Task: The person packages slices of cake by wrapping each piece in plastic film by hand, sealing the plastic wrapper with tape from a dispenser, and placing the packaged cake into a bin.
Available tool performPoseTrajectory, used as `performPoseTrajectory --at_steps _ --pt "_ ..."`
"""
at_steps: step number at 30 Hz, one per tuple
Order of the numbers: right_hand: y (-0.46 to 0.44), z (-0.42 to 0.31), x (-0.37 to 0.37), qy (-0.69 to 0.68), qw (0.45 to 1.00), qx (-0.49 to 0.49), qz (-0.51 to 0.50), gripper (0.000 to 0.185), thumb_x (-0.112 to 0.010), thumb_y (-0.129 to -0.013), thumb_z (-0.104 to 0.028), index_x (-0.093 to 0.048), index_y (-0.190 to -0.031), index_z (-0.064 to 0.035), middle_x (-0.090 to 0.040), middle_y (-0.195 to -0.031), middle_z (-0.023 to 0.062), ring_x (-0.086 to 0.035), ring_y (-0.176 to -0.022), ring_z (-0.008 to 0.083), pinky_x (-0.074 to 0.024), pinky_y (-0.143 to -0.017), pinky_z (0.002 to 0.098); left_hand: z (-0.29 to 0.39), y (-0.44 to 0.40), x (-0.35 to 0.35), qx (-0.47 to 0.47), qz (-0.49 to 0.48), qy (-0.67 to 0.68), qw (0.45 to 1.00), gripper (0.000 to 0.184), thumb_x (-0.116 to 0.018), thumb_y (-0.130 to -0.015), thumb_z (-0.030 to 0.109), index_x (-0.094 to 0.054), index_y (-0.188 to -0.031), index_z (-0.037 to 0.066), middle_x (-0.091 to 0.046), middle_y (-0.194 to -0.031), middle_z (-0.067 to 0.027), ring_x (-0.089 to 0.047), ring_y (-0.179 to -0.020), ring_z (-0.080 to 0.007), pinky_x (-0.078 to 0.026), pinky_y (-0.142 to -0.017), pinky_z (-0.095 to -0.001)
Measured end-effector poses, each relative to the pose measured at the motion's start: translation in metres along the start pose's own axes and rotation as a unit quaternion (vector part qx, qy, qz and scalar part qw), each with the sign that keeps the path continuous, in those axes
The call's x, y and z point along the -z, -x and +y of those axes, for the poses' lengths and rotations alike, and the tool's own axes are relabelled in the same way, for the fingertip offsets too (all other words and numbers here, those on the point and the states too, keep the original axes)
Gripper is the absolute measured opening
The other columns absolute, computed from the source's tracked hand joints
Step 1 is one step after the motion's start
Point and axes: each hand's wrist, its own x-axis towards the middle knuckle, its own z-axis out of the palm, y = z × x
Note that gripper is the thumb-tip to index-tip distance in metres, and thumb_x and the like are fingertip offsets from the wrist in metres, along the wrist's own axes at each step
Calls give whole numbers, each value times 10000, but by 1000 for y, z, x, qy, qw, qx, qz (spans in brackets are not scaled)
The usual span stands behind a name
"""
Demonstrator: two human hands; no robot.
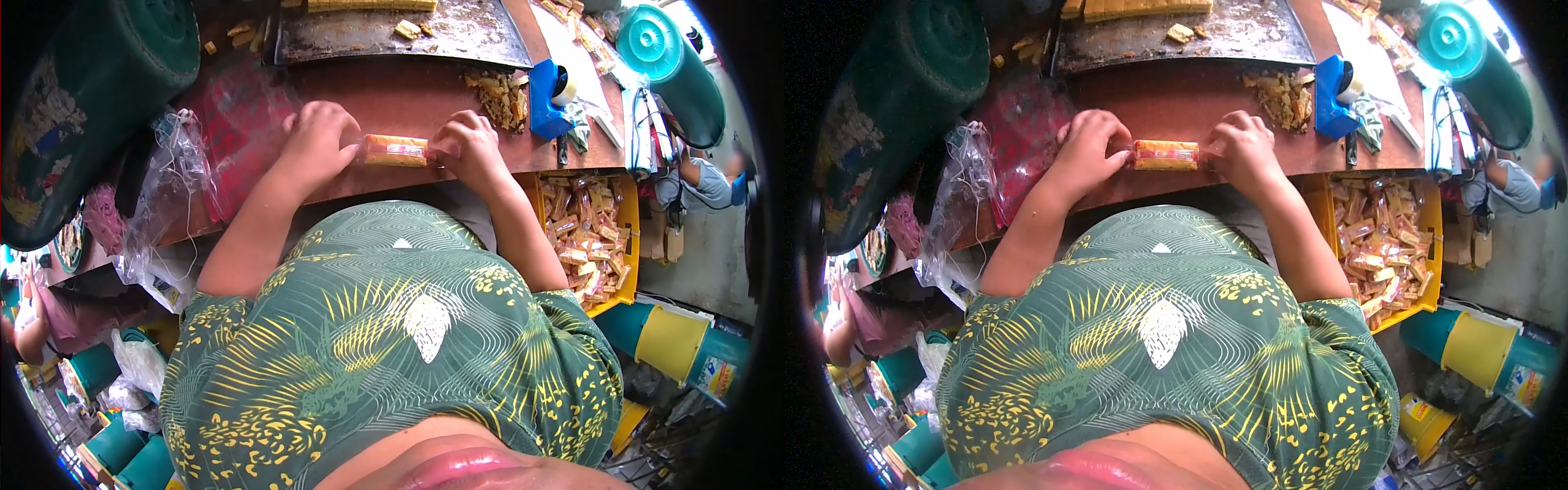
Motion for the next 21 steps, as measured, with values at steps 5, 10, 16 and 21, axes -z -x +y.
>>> performPoseTrajectory --at_steps 5,10,16,21 --pt "23 -19 3 92 993 56 -51 235 -721 -816 -87 -805 -1014 -183 -678 -1161 -4 -580 -1178 256 -421 -1047 440 20 17 6 -73 -52 -131 987 206 -728 -865 212 -753 -1061 155 -670 -1138 -22 -543 -1235 -246 -334 -1075 -583" --pt "18 -19 12 70 993 41 -83 209 -697 -844 -135 -808 -1011 -196 -711 -1052 14 -599 -1142 256 -433 -1020 443 15 8 7 -96 -105 -167 976 121 -711 -893 177 -792 -981 158 -709 -1101 -7 -589 -1185 -248 -359 -1053 -606" --pt "6 -24 -1 142 988 51 -34 119 -687 -891 -226 -768 -954 -166 -684 -972 27 -600 -1051 255 -450 -946 446 17 -6 -8 -111 16 -203 973 178 -761 -870 267 -779 -995 141 -642 -1038 11 -567 -1084 -239 -410 -899 -464" --pt "46 -32 -15 93 993 27 -70 683 -719 -913 -450 -576 -1432 -30 -536 -1329 140 -499 -1264 324 -393 -1080 482 29 14 -27 -40 58 94 993 431 -735 -961 278 -643 -1284 8 -642 -1223 -104 -600 -1164 -240 -467 -1001 -410"
